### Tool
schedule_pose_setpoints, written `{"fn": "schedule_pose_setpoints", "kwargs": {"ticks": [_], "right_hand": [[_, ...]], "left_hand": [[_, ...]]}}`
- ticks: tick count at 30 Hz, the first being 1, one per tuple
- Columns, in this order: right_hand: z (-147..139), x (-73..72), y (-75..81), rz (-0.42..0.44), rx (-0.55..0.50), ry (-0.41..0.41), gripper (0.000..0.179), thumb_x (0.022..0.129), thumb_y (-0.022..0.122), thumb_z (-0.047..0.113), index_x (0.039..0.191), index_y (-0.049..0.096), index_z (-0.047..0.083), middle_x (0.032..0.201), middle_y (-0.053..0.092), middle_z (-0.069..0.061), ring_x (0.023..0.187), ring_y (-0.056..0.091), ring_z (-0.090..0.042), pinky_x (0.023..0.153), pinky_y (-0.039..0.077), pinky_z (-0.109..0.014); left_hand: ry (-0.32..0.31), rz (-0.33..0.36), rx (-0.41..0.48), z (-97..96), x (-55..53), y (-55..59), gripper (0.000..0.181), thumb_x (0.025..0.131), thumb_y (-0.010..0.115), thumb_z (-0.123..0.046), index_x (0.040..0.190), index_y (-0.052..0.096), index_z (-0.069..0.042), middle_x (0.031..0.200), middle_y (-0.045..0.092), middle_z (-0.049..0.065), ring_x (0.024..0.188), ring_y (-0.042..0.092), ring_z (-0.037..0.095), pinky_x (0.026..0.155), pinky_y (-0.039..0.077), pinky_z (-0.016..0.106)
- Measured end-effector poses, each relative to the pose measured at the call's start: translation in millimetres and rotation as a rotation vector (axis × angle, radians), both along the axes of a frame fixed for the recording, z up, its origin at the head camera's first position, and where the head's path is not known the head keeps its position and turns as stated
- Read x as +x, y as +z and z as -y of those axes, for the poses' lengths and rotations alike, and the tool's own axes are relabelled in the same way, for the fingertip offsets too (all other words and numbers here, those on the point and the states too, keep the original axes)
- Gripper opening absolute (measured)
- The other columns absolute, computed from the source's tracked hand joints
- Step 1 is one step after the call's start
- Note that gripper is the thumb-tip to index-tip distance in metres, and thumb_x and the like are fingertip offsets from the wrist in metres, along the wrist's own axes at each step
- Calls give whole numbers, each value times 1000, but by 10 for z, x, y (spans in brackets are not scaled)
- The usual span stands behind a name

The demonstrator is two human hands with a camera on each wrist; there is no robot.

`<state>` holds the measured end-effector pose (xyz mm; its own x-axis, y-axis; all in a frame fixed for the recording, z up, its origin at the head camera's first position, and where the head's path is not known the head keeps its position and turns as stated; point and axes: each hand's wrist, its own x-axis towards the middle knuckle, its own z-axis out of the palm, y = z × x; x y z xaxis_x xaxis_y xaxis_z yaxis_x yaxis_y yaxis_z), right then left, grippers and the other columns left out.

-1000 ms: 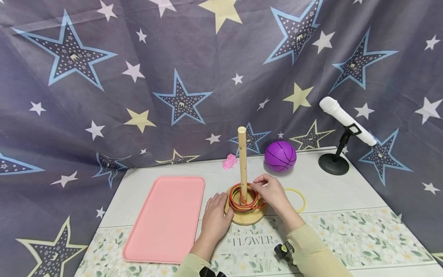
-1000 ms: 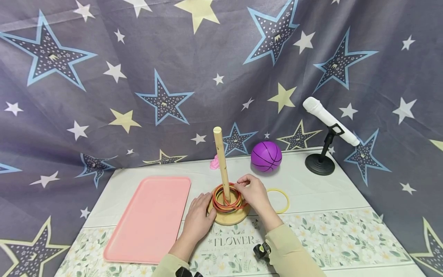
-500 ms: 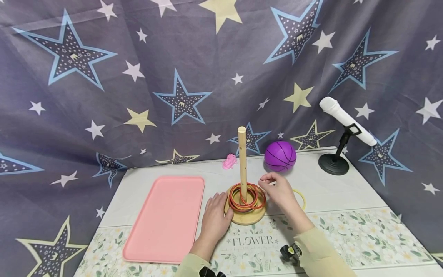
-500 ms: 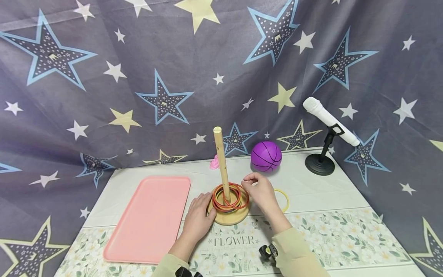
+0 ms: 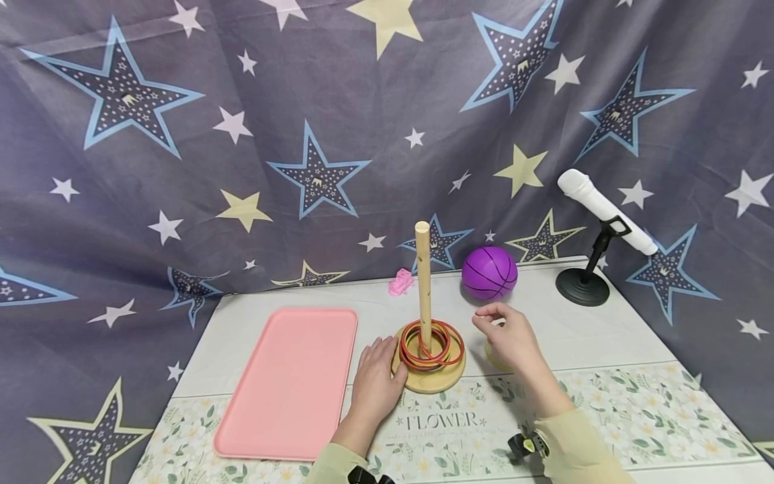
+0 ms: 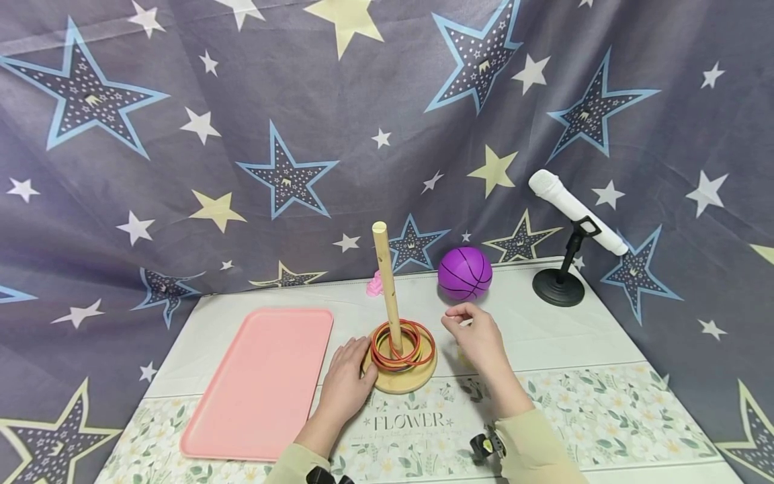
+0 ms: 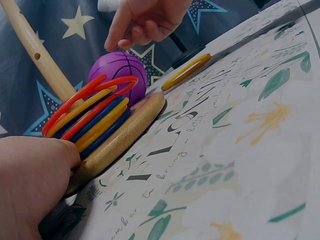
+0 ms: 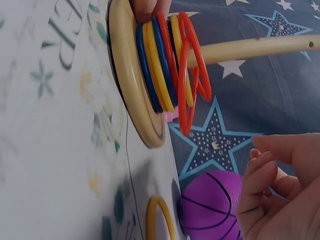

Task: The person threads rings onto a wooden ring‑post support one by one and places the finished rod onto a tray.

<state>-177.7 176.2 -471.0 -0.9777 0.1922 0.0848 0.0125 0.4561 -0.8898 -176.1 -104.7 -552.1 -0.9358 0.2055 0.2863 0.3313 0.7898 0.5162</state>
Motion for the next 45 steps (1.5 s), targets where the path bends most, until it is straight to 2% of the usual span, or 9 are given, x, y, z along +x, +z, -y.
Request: {"fn": "schedule_pose_setpoints", "kwargs": {"ticks": [4, 18, 29, 35, 45], "right_hand": [[-99, 37, -8, 9, -12, -10, 24, 104, 76, 22, 119, 76, 3, 107, 71, -12, 73, 64, -16, 59, 53, -26], [-390, 159, -21, 50, -11, -74, 29, 104, 77, 26, 122, 75, 3, 111, 72, -13, 72, 63, -14, 56, 53, -25], [-566, 170, -129, 125, -87, -141, 34, 105, 76, 26, 127, 72, 1, 112, 67, -13, 74, 63, -16, 54, 57, -30], [-655, 123, -231, 184, -118, -175, 33, 106, 74, 24, 130, 70, 2, 114, 65, -11, 75, 62, -17, 55, 56, -29], [-746, 119, -352, 224, -135, -203, 37, 105, 74, 23, 133, 68, 0, 103, 66, -7, 73, 59, -15, 55, 55, -28]], "left_hand": [[0, 3, 2, 5, 4, 4, 58, 102, 68, -21, 154, 60, 3, 156, 61, 21, 154, 47, 42, 133, 27, 58], [-1, 3, 9, -2, 1, 12, 57, 102, 69, -20, 154, 60, 4, 156, 61, 22, 154, 47, 43, 133, 27, 59], [-1, 1, 3, 5, -5, -1, 58, 103, 68, -21, 154, 60, 4, 156, 61, 22, 155, 46, 43, 133, 27, 59], [3, 10, 7, -1, -1, 3, 58, 103, 69, -21, 154, 60, 3, 156, 61, 22, 155, 46, 43, 133, 27, 59], [2, 8, 2, 2, -1, 3, 58, 103, 69, -21, 154, 60, 3, 156, 61, 22, 155, 46, 42, 133, 27, 59]]}}
